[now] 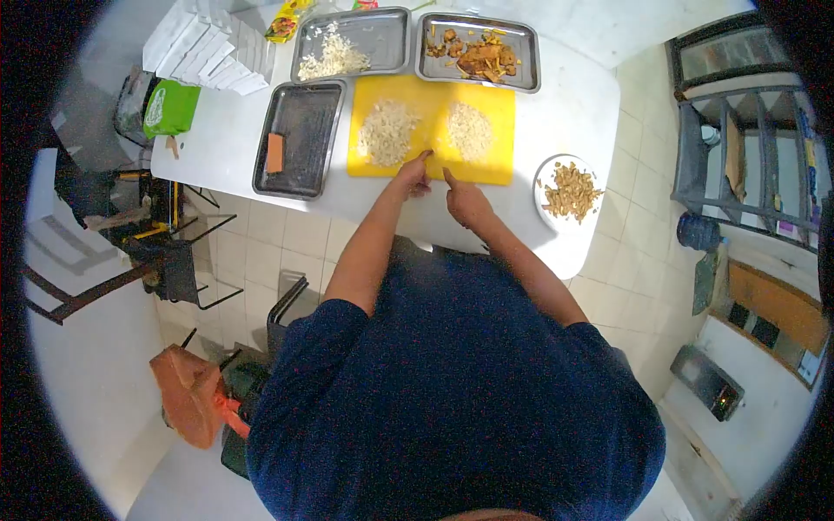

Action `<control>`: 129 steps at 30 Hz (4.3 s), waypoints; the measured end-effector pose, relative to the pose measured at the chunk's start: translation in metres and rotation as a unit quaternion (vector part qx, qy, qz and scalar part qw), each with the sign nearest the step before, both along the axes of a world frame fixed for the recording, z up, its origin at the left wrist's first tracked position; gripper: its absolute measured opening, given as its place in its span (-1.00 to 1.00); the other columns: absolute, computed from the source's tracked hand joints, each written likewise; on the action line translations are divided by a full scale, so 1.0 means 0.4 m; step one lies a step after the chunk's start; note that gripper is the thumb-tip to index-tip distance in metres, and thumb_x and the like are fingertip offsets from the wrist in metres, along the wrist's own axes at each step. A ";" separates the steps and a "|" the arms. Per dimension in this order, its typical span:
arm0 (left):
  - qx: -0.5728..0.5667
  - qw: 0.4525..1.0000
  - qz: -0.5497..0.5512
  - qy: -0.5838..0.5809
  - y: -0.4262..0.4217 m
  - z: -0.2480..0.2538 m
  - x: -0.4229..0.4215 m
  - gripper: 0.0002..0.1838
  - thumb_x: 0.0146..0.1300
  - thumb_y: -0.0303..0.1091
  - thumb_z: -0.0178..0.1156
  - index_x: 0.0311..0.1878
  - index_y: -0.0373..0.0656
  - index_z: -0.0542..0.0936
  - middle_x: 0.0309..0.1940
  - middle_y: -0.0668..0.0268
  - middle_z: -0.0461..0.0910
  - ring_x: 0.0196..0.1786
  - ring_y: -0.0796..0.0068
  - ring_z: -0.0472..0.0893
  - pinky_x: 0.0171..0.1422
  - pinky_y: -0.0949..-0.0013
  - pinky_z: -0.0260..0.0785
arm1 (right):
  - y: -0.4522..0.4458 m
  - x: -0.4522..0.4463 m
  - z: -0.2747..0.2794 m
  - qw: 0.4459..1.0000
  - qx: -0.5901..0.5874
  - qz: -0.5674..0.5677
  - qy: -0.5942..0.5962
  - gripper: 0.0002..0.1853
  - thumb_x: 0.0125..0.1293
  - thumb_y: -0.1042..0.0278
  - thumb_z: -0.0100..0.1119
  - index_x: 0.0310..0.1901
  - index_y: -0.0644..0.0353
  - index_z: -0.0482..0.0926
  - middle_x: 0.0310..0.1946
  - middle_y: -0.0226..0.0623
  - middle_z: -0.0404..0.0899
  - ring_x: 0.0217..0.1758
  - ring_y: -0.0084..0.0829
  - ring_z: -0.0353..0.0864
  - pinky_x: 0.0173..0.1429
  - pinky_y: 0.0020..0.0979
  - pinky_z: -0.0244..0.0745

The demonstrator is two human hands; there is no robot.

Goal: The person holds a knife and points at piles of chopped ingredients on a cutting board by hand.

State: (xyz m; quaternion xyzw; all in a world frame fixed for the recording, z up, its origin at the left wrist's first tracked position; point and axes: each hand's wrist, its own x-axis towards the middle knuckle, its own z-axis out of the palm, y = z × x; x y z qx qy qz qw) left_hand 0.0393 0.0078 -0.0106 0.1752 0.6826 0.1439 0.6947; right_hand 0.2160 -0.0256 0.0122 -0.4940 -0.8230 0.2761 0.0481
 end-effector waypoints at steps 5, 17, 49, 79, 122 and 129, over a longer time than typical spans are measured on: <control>0.120 0.991 -0.027 0.052 -0.037 -0.032 0.009 -0.39 0.25 -0.29 -0.03 0.40 0.36 0.33 -0.43 0.24 0.52 -0.47 0.34 0.59 -0.34 0.17 0.41 | -0.009 0.009 0.010 0.989 -0.097 0.000 -0.113 -0.37 0.33 0.39 -0.13 0.46 -0.07 0.12 -0.38 0.12 0.63 -0.39 0.00 0.67 -0.31 0.02 0.56; 0.339 0.699 -0.391 0.493 -0.135 -0.066 0.057 -0.27 0.17 -0.26 0.10 0.46 0.30 0.22 -0.23 0.16 0.66 -0.09 0.21 0.64 0.18 -0.10 0.28 | 0.029 0.039 0.068 0.992 -0.100 -0.015 -0.074 -0.40 0.35 0.30 -0.10 0.44 -0.23 0.16 -0.30 0.09 0.63 -0.27 0.02 0.67 -0.18 0.05 0.58; 0.201 0.817 -0.390 0.373 -0.115 0.007 0.025 -0.10 0.12 -0.43 0.04 0.49 0.58 0.02 0.04 0.17 0.62 0.03 0.19 0.64 0.14 -0.01 0.40 | 0.062 0.089 0.081 0.982 -0.079 0.035 -0.166 -0.30 0.25 0.47 -0.07 0.42 -0.38 0.20 -0.26 -0.03 0.63 -0.25 -0.05 0.68 -0.22 -0.06 0.60; 0.171 0.831 -0.411 0.333 -0.133 -0.005 0.012 0.02 0.07 -0.41 0.06 0.50 0.62 -0.18 0.03 0.10 0.61 0.01 0.16 0.65 0.07 0.11 0.51 | 0.055 0.067 0.025 0.994 -0.042 -0.022 -0.097 -0.32 0.31 0.42 -0.09 0.46 -0.31 0.10 -0.35 0.11 0.61 -0.30 0.06 0.65 -0.23 0.01 0.56; 0.161 0.807 -0.440 0.361 -0.042 0.015 0.026 -0.09 0.17 -0.37 0.03 0.48 0.69 -0.08 0.15 0.13 0.55 0.15 0.13 0.58 0.29 -0.16 0.26 | 0.011 0.052 0.095 0.981 -0.097 0.006 -0.168 -0.40 0.34 0.28 -0.14 0.43 -0.25 0.18 -0.28 0.02 0.64 -0.29 0.01 0.67 -0.23 0.03 0.57; 0.145 0.808 -0.448 0.355 -0.039 0.033 0.031 -0.06 0.15 -0.34 0.07 0.48 0.73 -0.13 0.12 0.14 0.57 0.16 0.11 0.57 0.32 -0.19 0.20 | 0.020 0.067 0.148 0.971 -0.144 0.024 -0.191 -0.29 0.26 0.38 -0.10 0.47 -0.27 0.10 -0.13 -0.01 0.63 -0.14 -0.06 0.68 -0.10 -0.03 0.58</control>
